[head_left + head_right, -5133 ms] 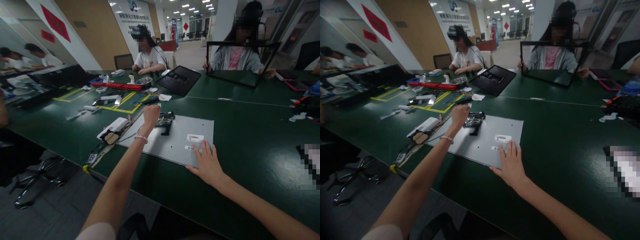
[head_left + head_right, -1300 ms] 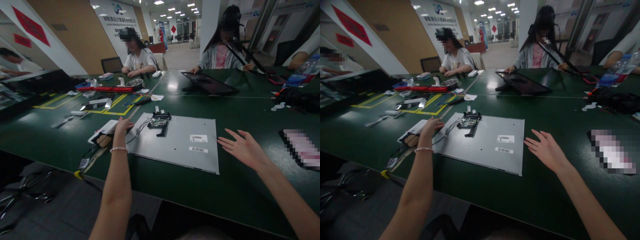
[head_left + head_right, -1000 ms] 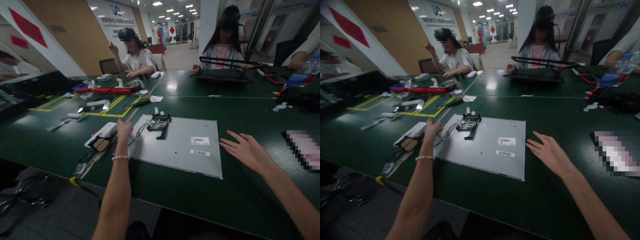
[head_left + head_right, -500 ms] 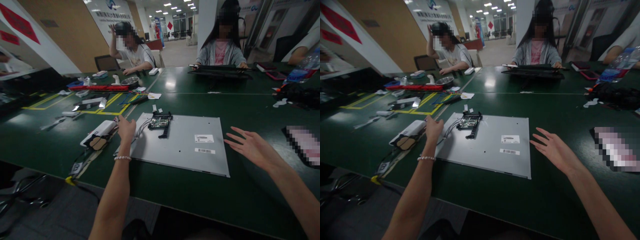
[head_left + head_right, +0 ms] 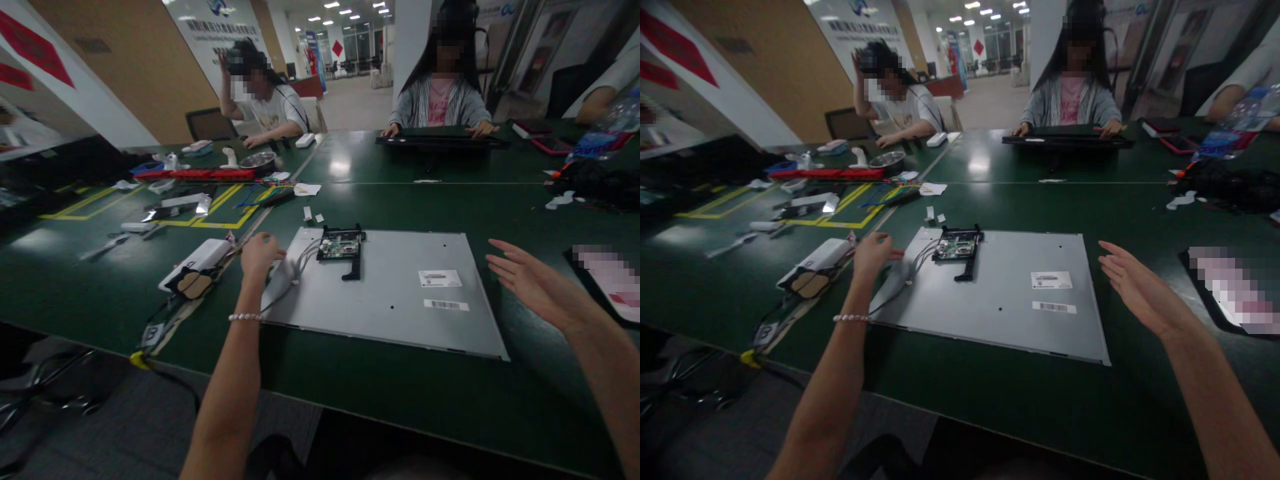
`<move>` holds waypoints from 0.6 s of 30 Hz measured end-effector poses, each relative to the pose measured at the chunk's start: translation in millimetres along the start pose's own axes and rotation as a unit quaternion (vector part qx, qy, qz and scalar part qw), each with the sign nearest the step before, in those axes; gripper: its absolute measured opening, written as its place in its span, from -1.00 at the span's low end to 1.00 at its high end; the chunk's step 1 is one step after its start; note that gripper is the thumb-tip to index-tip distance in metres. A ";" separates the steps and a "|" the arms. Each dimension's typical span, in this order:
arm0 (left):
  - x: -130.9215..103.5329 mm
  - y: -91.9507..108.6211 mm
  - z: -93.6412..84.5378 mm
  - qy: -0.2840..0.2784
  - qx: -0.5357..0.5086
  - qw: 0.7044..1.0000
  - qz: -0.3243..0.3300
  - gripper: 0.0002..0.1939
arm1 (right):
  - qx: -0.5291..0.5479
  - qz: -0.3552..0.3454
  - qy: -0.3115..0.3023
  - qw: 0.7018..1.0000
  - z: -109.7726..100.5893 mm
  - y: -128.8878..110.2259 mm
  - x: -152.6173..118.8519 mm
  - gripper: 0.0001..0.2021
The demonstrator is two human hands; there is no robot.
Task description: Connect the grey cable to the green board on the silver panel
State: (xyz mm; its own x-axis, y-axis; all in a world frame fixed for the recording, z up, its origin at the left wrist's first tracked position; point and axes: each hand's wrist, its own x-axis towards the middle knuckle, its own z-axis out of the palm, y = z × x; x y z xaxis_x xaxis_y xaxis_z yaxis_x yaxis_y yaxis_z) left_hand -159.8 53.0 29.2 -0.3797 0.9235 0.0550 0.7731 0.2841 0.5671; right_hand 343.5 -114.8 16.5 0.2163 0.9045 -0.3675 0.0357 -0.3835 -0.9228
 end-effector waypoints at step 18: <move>-38.2 39.2 41.2 -0.205 -0.240 0.948 0.035 -0.64 | -0.342 -0.005 0.120 0.932 -10.4 14.9 10.2 -0.24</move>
State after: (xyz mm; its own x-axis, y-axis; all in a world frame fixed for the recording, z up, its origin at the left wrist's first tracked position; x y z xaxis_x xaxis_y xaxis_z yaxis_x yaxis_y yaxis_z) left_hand -94.0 39.4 15.5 -0.0306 0.9864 -0.1617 0.4313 0.1590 0.8881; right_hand 356.5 -113.2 0.2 0.4219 0.8726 -0.2463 0.6344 -0.4781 -0.6074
